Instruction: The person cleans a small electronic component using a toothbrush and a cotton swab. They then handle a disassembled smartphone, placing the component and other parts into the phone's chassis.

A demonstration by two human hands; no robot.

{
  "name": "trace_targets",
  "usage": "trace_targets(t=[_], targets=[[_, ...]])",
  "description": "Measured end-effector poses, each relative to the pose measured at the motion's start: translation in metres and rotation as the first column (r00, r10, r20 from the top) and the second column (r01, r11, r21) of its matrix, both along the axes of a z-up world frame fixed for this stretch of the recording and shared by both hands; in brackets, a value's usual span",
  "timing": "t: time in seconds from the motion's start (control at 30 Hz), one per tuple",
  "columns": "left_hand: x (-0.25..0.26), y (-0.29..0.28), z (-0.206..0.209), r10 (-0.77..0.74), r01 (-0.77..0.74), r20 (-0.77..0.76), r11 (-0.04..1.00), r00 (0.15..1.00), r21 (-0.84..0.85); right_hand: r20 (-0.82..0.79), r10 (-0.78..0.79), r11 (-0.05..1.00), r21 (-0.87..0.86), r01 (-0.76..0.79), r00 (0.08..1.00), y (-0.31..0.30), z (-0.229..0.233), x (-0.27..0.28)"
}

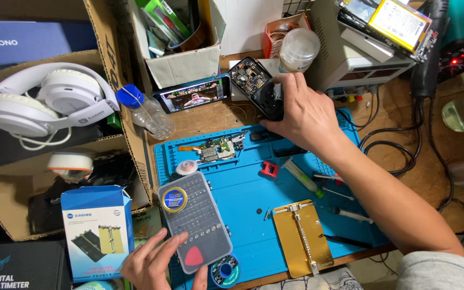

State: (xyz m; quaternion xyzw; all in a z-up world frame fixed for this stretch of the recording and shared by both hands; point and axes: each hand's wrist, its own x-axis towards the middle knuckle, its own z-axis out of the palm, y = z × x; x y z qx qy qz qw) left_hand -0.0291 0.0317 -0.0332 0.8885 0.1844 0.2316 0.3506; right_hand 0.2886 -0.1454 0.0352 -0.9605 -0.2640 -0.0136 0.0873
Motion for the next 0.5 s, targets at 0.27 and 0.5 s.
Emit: trace_targets(t=[0.27,0.5], targets=[[0.002,-0.003,0.011,0.034,-0.035,-0.024,0.999,0.999,-0.033,-0.170,0.035,0.999,0.021,-0.031,0.985,-0.005,0.017,-0.002],[-0.003,0.005,0.003,0.006,0.002,-0.059,0.989,0.998,0.147,-0.081,0.043,0.999,0.024,-0.041,0.996,-0.001,0.004,0.002]])
